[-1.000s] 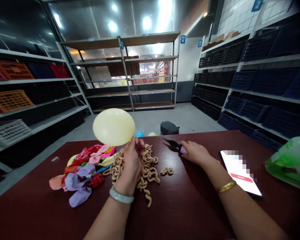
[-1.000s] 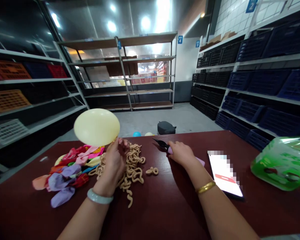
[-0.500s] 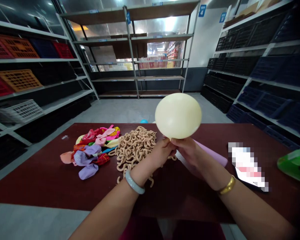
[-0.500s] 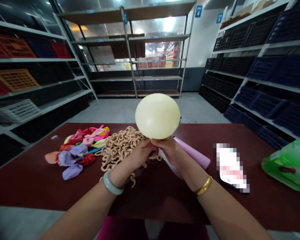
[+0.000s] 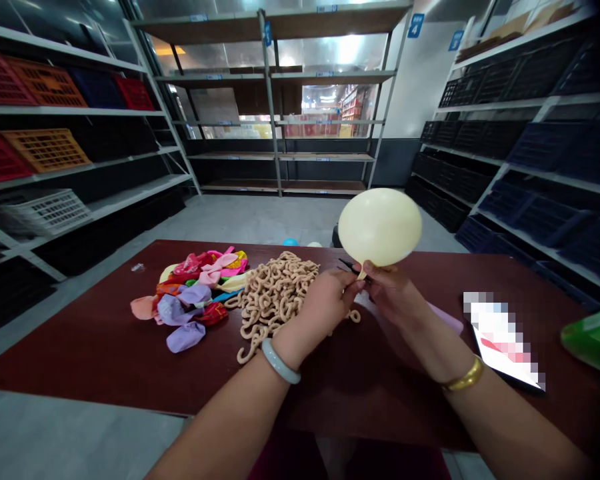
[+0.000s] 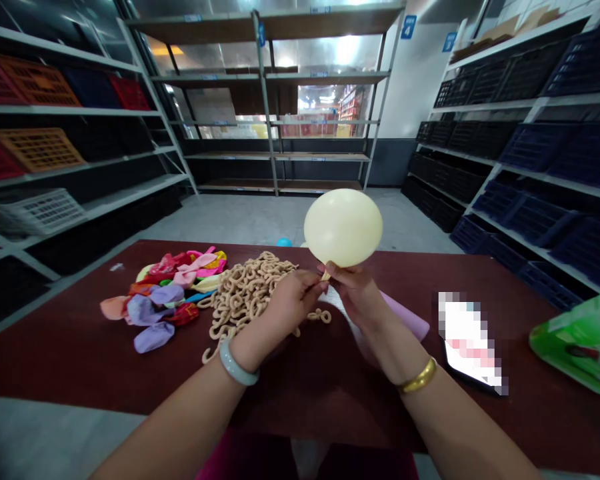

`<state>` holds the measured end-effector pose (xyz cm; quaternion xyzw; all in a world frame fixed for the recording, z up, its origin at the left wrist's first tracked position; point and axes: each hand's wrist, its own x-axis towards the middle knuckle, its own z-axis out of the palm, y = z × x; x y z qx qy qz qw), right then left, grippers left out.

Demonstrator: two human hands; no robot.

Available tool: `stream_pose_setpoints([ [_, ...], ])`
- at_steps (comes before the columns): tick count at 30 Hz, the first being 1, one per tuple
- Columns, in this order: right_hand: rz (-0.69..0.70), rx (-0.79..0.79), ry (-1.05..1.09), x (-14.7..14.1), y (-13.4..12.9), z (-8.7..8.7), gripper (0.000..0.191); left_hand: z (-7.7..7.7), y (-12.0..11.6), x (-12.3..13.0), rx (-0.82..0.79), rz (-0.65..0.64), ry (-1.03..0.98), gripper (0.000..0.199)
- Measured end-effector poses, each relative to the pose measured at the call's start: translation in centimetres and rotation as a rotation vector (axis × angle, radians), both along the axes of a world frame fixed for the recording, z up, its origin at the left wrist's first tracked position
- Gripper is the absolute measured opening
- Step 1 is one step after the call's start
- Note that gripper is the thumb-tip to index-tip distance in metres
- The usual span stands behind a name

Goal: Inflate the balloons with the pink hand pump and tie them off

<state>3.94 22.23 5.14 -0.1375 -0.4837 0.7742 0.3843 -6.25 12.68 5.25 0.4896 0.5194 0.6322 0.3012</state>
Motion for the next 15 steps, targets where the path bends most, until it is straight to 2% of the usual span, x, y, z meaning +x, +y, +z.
stream_pose_setpoints([
  [1,0.03,0.005,-0.012,-0.3,-0.2,0.2,0.018,0.2,-0.1,-0.3,0.041,0.034,0.042,0.023],
  [3,0.094,0.036,-0.024,-1.1,-0.8,1.0,0.013,0.8,-0.3,-1.1,0.065,0.045,-0.027,0.026],
  [5,0.153,0.128,-0.026,-2.0,-1.4,2.1,0.015,1.8,-0.8,-2.2,0.075,0.004,-0.245,0.03],
  [7,0.235,0.237,-0.095,-3.2,-1.7,3.2,0.023,3.0,-1.3,-3.8,0.174,-0.01,-0.524,0.03],
  [9,0.287,0.353,-0.203,-4.4,-1.8,3.8,0.025,4.2,-2.1,-6.0,0.313,0.052,-0.745,0.027],
  [12,0.261,0.682,-0.421,-6.6,-1.9,3.5,0.021,5.2,-3.3,-9.1,0.461,0.246,-0.896,0.026],
  [15,0.094,1.152,-0.57,-9.0,-2.5,2.6,0.012,5.1,-4.0,-10.9,0.547,0.471,-0.87,0.024],
])
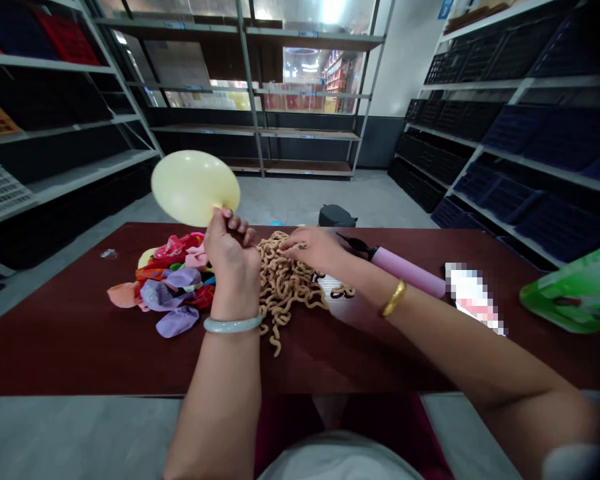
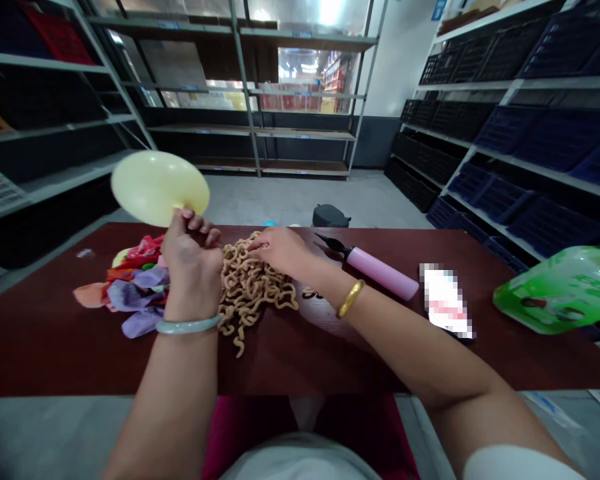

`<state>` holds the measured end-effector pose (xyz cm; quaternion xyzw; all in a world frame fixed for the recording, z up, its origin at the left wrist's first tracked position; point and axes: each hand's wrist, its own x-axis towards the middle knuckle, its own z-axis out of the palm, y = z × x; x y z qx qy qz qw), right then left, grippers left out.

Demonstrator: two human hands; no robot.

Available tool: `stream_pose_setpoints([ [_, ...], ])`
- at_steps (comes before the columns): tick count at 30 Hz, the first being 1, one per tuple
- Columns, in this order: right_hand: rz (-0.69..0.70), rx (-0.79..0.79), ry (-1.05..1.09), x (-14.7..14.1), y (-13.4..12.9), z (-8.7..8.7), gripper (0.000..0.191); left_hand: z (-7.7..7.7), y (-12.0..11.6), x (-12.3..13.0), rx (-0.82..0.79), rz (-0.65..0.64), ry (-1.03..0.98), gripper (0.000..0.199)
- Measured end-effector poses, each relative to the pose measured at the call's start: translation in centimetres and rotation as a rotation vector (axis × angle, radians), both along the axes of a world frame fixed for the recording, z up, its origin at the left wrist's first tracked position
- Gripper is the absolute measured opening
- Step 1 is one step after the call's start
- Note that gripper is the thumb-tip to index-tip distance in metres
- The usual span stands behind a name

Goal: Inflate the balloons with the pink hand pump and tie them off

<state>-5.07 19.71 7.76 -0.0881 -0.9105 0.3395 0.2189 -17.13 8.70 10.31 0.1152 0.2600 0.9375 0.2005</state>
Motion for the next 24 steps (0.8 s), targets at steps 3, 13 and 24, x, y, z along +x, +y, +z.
stream_pose_setpoints([
  [3,0.0,0.388,-0.021,-2.4,-1.2,-0.6,0.013,-0.5,-0.1,-0.4,-0.011,0.1,0.034,0.024],
  [13,-0.081,0.717,-0.079,-6.8,-3.9,-2.3,0.018,-1.5,-1.3,-2.7,0.045,0.248,-0.024,0.023],
  [24,-0.028,-0.378,0.295,-5.6,-0.2,3.1,0.017,-1.7,-1.2,-2.8,0.074,0.246,-0.04,0.023],
])
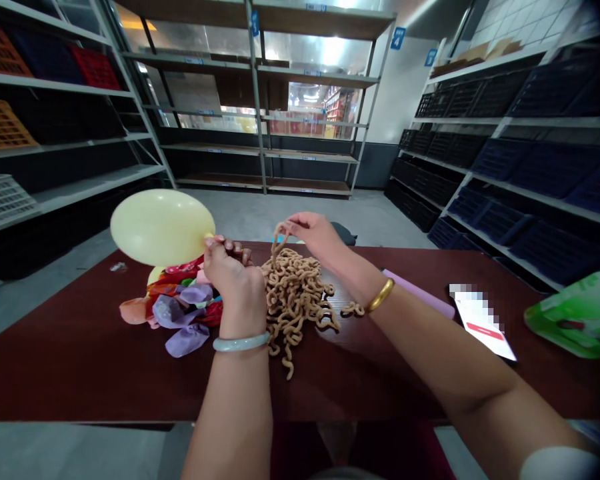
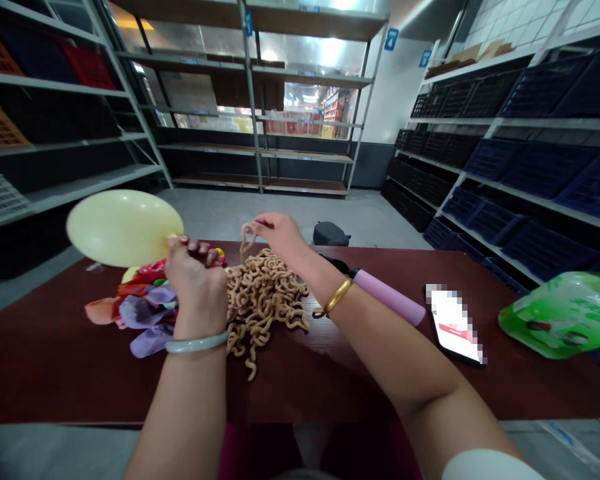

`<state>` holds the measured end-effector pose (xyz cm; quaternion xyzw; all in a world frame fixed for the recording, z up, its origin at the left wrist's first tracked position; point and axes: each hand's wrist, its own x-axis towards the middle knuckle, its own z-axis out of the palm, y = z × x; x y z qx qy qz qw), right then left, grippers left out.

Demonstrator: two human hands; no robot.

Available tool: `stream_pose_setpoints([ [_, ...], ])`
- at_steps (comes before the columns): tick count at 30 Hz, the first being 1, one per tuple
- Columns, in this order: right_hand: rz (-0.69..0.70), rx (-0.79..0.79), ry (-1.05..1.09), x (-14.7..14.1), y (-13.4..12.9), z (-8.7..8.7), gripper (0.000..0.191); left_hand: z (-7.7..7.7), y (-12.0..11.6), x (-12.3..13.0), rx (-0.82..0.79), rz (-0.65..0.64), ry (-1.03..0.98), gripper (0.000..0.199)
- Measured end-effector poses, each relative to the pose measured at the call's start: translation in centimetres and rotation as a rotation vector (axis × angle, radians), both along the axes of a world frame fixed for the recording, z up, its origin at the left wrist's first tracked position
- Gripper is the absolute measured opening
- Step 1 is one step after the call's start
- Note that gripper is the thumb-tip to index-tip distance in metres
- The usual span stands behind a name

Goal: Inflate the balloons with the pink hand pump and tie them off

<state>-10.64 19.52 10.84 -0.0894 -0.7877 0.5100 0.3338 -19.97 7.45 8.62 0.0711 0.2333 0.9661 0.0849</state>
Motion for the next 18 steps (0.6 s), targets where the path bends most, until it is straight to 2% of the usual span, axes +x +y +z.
stream_pose_setpoints([
  [3,0.112,-0.208,0.135,1.6,0.3,2.0,0.016,0.2,0.7,0.7,-0.022,-0.055,-0.004,0.026],
  [5,0.13,-0.225,0.15,2.8,0.6,2.9,0.018,0.2,1.3,1.5,-0.044,-0.101,0.016,0.027],
  [7,0.081,-0.124,0.143,4.0,1.0,3.4,0.018,0.2,1.9,2.6,-0.07,-0.189,0.049,0.028],
  [10,-0.042,0.192,0.084,5.7,1.6,3.8,0.017,0.1,2.8,4.9,-0.138,-0.406,0.081,0.028],
  [12,-0.06,0.348,0.046,6.6,1.9,3.8,0.016,-0.2,3.3,6.4,-0.186,-0.54,0.092,0.026],
  [15,-0.061,0.386,0.043,7.6,2.2,3.6,0.016,-0.7,3.7,8.4,-0.242,-0.692,0.085,0.023],
  [18,-0.141,0.424,0.042,8.3,2.7,3.2,0.015,-1.2,4.0,9.6,-0.277,-0.819,0.037,0.02],
])
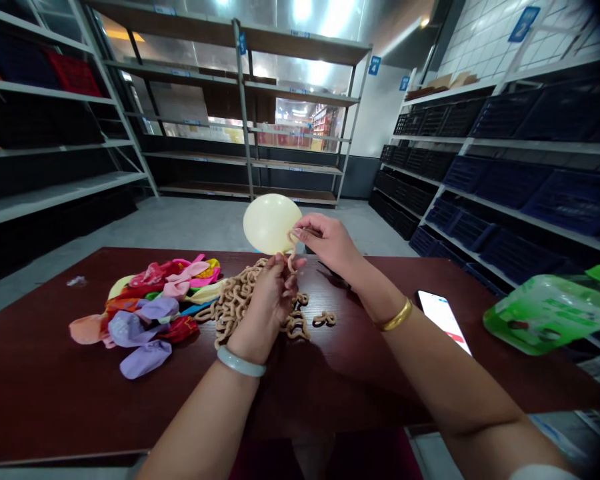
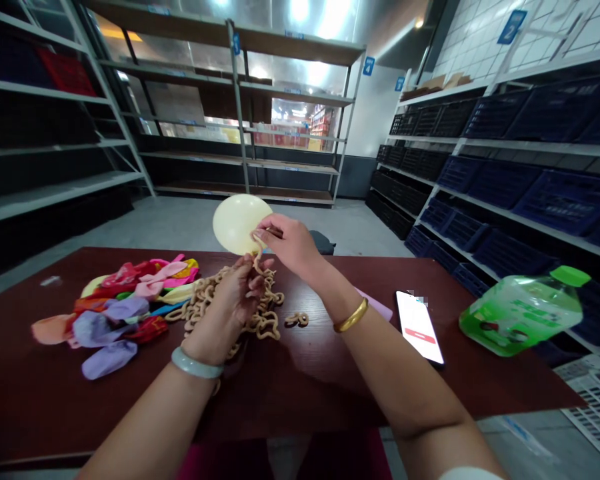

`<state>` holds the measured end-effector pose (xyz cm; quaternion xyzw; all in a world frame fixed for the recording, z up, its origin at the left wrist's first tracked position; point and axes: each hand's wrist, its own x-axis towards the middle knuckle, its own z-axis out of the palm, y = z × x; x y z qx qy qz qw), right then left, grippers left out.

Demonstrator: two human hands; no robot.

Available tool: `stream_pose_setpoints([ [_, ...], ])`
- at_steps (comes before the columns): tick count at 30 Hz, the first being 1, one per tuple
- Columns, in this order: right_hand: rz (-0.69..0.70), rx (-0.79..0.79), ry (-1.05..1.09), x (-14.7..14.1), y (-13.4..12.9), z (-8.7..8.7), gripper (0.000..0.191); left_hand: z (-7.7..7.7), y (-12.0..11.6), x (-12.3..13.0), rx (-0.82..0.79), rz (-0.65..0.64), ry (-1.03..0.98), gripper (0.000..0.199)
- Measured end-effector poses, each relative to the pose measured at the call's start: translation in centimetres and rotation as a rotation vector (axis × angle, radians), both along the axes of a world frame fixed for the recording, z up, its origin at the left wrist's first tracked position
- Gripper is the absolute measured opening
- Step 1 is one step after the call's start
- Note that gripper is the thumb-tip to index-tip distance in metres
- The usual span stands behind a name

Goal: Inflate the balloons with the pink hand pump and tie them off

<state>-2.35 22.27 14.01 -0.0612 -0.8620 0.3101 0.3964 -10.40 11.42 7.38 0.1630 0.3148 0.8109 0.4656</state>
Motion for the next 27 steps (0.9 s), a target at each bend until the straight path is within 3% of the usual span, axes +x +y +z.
stream_pose_setpoints([
  [4,-0.145,0.071,-0.018,0.8,1.0,-0.8,0.014,-0.7,0.4,0.5,-0.077,-0.058,-0.003,0.026],
  [12,-0.247,0.102,-0.013,0.2,0.5,-0.5,0.015,-2.1,1.8,1.2,-0.209,-0.005,0.412,0.021],
  [16,-0.063,-0.016,-0.114,-1.5,-1.3,-0.3,0.013,-2.7,2.2,1.3,-0.221,0.033,0.416,0.019],
  [18,0.087,-0.068,-0.175,-1.6,-2.1,-0.1,0.029,-2.8,2.2,1.2,-0.208,0.055,0.357,0.018],
  [20,0.153,-0.077,-0.174,-0.9,-2.6,0.0,0.041,-2.6,2.0,1.0,-0.171,0.072,0.29,0.019],
  [23,0.086,-0.095,-0.087,1.4,-2.4,-0.5,0.026,-1.5,1.4,0.7,-0.094,0.027,0.215,0.024],
  [27,0.03,-0.28,-0.227,3.5,-0.7,-3.3,0.04,1.0,-0.1,1.3,-0.027,-0.053,0.191,0.027],
])
